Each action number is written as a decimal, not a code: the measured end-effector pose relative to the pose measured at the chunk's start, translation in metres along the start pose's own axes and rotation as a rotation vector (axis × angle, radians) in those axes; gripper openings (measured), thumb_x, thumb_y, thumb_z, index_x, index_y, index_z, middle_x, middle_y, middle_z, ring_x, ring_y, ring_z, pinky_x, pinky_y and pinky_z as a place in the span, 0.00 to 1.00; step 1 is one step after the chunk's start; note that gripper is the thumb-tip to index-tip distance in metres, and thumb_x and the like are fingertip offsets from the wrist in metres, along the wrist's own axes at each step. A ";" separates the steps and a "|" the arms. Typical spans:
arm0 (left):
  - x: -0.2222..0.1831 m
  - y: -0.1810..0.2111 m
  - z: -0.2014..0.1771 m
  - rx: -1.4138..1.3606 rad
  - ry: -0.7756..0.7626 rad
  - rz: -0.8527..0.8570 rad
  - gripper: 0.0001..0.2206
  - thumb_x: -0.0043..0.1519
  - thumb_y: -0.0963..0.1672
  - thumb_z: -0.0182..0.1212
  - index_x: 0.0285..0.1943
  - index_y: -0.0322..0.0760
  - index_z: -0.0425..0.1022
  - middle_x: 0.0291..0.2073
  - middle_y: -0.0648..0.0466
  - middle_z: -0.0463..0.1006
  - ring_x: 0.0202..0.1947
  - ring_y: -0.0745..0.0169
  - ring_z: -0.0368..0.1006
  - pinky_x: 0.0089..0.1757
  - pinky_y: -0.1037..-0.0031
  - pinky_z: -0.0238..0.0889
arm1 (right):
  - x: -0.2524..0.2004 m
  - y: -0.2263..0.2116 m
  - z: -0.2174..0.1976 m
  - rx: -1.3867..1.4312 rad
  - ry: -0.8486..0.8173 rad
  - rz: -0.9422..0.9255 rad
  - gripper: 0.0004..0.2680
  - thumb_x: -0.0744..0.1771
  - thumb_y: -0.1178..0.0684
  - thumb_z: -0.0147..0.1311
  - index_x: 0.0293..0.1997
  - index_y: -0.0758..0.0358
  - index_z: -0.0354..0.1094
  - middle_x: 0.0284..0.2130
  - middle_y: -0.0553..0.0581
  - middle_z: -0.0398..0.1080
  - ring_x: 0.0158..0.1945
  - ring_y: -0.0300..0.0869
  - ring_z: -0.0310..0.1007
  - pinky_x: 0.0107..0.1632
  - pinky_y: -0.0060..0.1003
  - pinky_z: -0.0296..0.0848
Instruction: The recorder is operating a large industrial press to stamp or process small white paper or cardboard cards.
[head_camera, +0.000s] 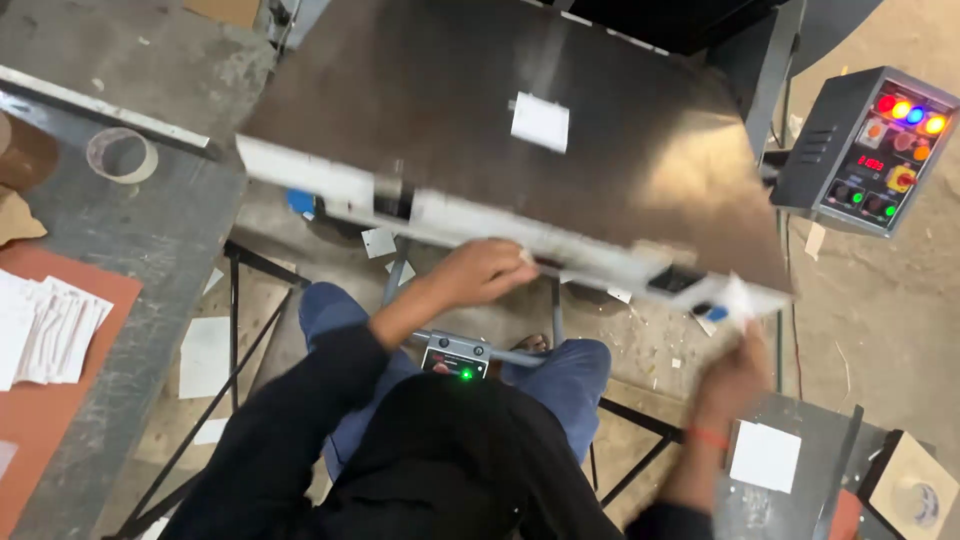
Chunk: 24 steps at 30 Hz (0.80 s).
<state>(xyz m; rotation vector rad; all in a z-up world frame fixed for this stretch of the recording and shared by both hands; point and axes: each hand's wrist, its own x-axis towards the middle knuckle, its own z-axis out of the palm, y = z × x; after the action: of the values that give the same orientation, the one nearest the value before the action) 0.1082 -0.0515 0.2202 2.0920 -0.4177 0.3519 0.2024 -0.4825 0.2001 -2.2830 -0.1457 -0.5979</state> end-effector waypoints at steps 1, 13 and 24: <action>0.010 -0.016 0.009 0.001 0.007 -0.003 0.12 0.69 0.49 0.57 0.39 0.39 0.80 0.37 0.50 0.79 0.40 0.49 0.77 0.40 0.61 0.69 | 0.002 -0.017 0.038 0.001 -0.004 -0.006 0.10 0.75 0.65 0.46 0.60 0.70 0.73 0.39 0.68 0.72 0.40 0.57 0.69 0.41 0.47 0.67; -0.135 -0.020 0.020 0.562 -0.150 -0.219 0.33 0.50 0.52 0.65 0.66 0.39 0.67 0.62 0.46 0.71 0.65 0.47 0.61 0.65 0.39 0.40 | -0.041 -0.126 0.287 -0.089 -0.610 -0.622 0.17 0.64 0.66 0.45 0.60 0.69 0.70 0.61 0.67 0.69 0.67 0.57 0.65 0.70 0.47 0.61; -0.390 0.007 -0.199 1.697 0.775 -0.845 0.14 0.59 0.38 0.57 0.52 0.39 0.80 0.46 0.51 0.76 0.55 0.50 0.72 0.66 0.44 0.45 | 0.176 -0.230 0.317 -0.222 -0.976 -0.609 0.17 0.68 0.40 0.61 0.53 0.65 0.74 0.47 0.73 0.74 0.51 0.64 0.73 0.54 0.52 0.71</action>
<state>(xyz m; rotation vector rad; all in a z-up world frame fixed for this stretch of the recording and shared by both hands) -0.2630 0.1761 0.1698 2.9878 1.7617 1.1541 0.4126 -0.1105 0.2396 -2.5468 -1.3207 0.2962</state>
